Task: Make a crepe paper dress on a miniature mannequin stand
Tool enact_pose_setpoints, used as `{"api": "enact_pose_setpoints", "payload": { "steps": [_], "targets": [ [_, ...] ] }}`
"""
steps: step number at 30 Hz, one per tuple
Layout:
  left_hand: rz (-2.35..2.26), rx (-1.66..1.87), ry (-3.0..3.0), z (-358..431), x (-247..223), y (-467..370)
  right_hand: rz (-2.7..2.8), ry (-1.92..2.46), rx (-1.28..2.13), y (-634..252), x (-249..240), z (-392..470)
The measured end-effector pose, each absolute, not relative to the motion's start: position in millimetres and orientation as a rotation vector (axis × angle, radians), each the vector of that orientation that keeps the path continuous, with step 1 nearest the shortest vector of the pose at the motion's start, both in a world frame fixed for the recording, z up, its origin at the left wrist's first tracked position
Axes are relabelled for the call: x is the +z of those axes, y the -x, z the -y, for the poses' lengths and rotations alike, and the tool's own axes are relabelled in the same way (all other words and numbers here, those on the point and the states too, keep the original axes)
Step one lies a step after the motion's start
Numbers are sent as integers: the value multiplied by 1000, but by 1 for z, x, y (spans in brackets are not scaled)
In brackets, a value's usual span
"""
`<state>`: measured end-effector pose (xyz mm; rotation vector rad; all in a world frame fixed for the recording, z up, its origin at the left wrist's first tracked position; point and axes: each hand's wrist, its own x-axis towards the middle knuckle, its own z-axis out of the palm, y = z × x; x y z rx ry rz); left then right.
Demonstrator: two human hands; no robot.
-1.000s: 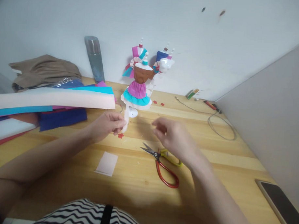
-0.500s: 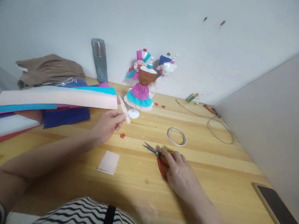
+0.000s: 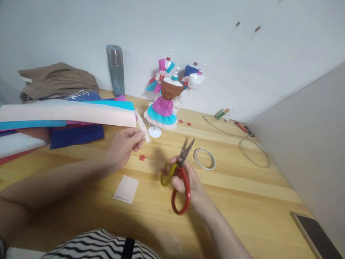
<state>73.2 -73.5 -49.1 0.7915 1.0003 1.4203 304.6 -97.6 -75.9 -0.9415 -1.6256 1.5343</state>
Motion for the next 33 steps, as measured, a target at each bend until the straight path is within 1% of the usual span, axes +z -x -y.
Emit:
{"api": "enact_pose_setpoints", "payload": {
  "steps": [2, 3, 8, 10, 24, 33],
  "targets": [
    [-1017, 1420, -816, 74, -48, -73, 1685, 831, 1569, -286, -71, 92],
    [-1025, 1422, -824, 74, -48, -73, 1740, 850, 1554, -278, -68, 89],
    [-1054, 1443, -846, 74, -45, -73, 2050, 1014, 1065, -251, -55, 83],
    [-1056, 1448, -849, 73, -45, -73, 2098, 1044, 977, -246, -53, 81],
    [-1046, 1464, -802, 73, -46, -73, 2091, 1123, 955, -234, -55, 83],
    [-1076, 1440, -772, 73, -48, -74, 2148, 1217, 790, -232, -54, 81]
  ]
}}
